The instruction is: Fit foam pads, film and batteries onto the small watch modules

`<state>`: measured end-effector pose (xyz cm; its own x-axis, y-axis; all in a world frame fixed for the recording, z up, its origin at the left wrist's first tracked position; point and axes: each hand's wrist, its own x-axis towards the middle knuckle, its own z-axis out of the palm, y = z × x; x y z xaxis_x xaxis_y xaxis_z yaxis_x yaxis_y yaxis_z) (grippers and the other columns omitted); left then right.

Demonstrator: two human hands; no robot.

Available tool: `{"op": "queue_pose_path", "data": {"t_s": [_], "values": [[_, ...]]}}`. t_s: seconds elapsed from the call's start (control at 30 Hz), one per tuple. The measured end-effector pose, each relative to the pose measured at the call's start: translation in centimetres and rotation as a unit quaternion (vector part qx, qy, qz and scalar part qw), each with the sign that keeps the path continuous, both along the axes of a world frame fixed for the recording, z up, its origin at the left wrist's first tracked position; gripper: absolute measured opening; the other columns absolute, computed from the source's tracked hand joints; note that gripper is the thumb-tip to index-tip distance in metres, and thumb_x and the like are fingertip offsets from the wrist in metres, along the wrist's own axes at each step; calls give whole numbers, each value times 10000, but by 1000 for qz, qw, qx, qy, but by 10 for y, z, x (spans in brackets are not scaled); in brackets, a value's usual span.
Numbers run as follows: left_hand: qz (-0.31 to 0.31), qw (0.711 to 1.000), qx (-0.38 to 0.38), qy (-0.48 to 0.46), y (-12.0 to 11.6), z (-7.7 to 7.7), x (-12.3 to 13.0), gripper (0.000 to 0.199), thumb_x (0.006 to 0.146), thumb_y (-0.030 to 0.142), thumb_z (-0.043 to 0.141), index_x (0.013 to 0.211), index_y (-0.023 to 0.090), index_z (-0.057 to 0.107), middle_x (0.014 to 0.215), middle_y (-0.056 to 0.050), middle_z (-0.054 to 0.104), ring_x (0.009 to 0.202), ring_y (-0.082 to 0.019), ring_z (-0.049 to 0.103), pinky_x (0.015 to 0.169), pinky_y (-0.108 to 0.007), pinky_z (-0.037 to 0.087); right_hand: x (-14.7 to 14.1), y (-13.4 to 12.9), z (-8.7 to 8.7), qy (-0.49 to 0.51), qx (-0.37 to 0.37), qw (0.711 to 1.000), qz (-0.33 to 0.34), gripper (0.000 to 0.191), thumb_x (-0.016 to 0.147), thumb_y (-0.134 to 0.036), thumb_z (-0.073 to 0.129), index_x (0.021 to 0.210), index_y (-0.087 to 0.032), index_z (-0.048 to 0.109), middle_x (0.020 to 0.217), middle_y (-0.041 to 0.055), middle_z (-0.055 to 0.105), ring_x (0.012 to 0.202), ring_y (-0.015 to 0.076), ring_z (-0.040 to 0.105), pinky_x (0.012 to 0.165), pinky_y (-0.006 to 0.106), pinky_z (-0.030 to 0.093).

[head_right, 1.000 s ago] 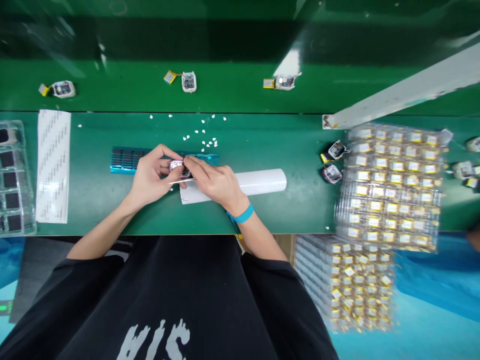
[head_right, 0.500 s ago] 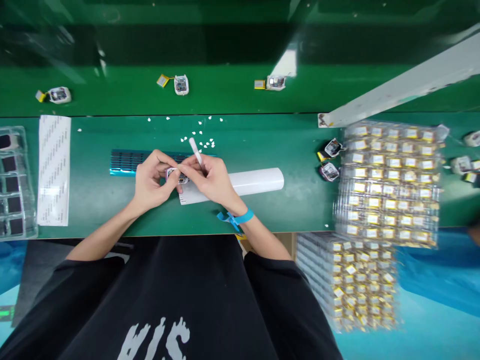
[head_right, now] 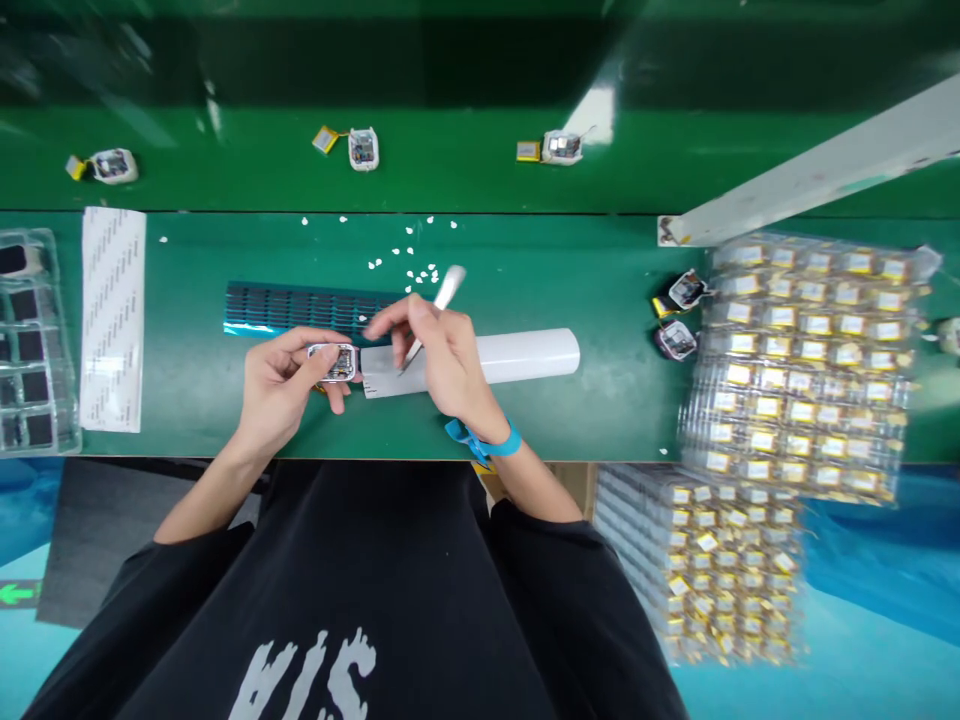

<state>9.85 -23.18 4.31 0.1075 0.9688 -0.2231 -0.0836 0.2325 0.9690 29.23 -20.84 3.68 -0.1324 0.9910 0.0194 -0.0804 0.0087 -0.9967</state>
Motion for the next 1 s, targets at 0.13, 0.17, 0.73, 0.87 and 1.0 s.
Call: {"op": "queue_pose_path", "data": {"t_s": [0.13,0.17,0.73,0.87,1.0], "values": [[-17,999,-28,-5,-5,-3,-4,414,887,548,842,919,141,773,581,-4,717,358,-108,581,431,-235,496,18,-11,8,-81,4,996,-22,709,1071,-710,426,611,-231,675,526,-20,556,500,104,509,519,273,456],[-22,1000,-9,20,-7,-4,-6,388,909,525,826,908,141,772,570,3,702,354,-97,556,414,-224,458,21,-15,7,-91,-7,996,-1,697,1066,-711,440,637,-227,701,530,-17,580,497,106,534,518,272,471],[-141,812,388,413,-50,-46,-25,152,1043,195,678,1161,191,775,903,-41,833,920,-222,679,763,-339,470,22,-39,-37,-191,-7,978,78,282,1058,-363,605,955,-279,854,1029,19,868,995,222,822,915,375,658],[-145,809,392,413,-49,-47,-25,166,1033,195,692,1177,186,774,895,-50,836,940,-233,680,764,-342,470,25,-40,-36,-195,-19,978,71,292,1065,-388,604,977,-270,857,1017,29,867,983,221,820,933,382,654],[-146,814,387,408,-50,-51,-24,191,1019,203,697,1184,220,790,895,-57,841,956,-254,703,751,-357,486,27,-36,-32,-188,-11,977,104,278,1060,-423,621,988,-311,865,1041,20,867,1025,221,811,965,409,645]]}}
